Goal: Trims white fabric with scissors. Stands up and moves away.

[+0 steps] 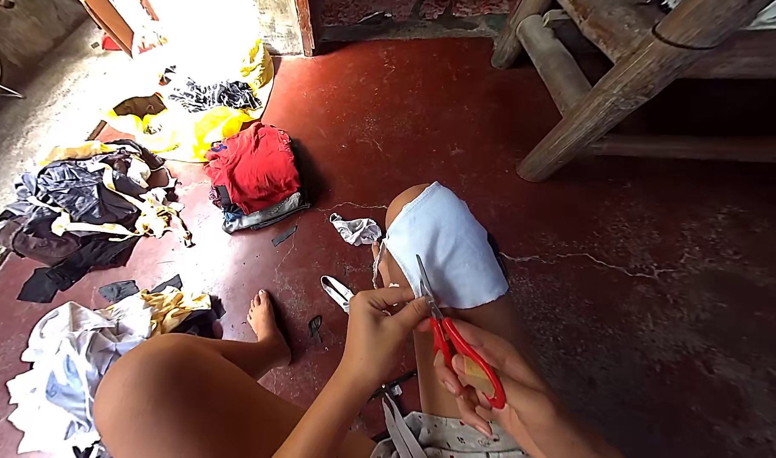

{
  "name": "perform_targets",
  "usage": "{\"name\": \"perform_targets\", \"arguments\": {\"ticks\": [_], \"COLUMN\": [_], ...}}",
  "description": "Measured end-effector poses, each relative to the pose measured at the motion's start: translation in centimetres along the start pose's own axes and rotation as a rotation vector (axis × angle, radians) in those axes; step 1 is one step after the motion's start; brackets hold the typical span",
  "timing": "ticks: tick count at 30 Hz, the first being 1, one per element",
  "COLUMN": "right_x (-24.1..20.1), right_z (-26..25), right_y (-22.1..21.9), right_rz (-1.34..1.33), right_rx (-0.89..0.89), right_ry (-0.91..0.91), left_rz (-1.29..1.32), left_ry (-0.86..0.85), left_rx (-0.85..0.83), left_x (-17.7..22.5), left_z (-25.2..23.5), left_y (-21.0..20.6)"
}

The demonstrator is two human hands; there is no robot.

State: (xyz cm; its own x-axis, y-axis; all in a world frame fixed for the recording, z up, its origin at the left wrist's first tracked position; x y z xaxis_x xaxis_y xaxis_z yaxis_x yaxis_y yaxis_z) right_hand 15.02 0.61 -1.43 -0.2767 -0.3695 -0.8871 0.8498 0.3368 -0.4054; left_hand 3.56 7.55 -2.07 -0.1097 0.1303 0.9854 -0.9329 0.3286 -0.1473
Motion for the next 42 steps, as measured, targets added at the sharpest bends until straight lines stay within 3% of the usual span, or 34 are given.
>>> {"name": "perform_targets", "arguments": {"ticks": [11,19,32,37,42], "right_x": [-1.0,-1.0,-2.1,-2.1,-2.0], "right_z": [-0.5,-0.6,-0.1,0.1,0.2], "right_y": [0.6,0.6,0.9,0.9,0.7], "right_rz": [0.056,0.01,0.035,0.056,0.07], "right_rx": [0.035,0.038,0.081,0.07,0.071], "right_ry": [-0.2,-0.167,-0.155,-0.152,-0.161], "left_rz": [-0.131,-0.357,-0.334,-0.265,-0.241], "left_ry": [-0.05,-0.302,-0.258,-0.154,-0.175], "left_rx": [0.025,0.007,0.002,0.044,0.149], "left_x": [0.8,2.1,1.7,1.5,2.0], "left_z": [0.1,0.3,0.1,0.0,-0.1], "left_y": [0.5,0.4,0.4,0.6,1.0]}}
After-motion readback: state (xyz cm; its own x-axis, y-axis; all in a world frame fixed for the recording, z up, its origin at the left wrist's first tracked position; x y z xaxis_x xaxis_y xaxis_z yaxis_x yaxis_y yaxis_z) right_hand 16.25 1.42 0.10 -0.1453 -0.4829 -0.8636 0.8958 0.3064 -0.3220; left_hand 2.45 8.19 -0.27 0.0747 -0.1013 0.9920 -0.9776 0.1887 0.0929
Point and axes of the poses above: each hand's wrist, its own z-axis away from the middle knuckle, its own y-axis out of the back of the hand, x = y × z, the point moved 9 cm from there along -z, towards the middle knuckle, and after that the axes turned 6 degrees about -x, right-handed, at the moved point
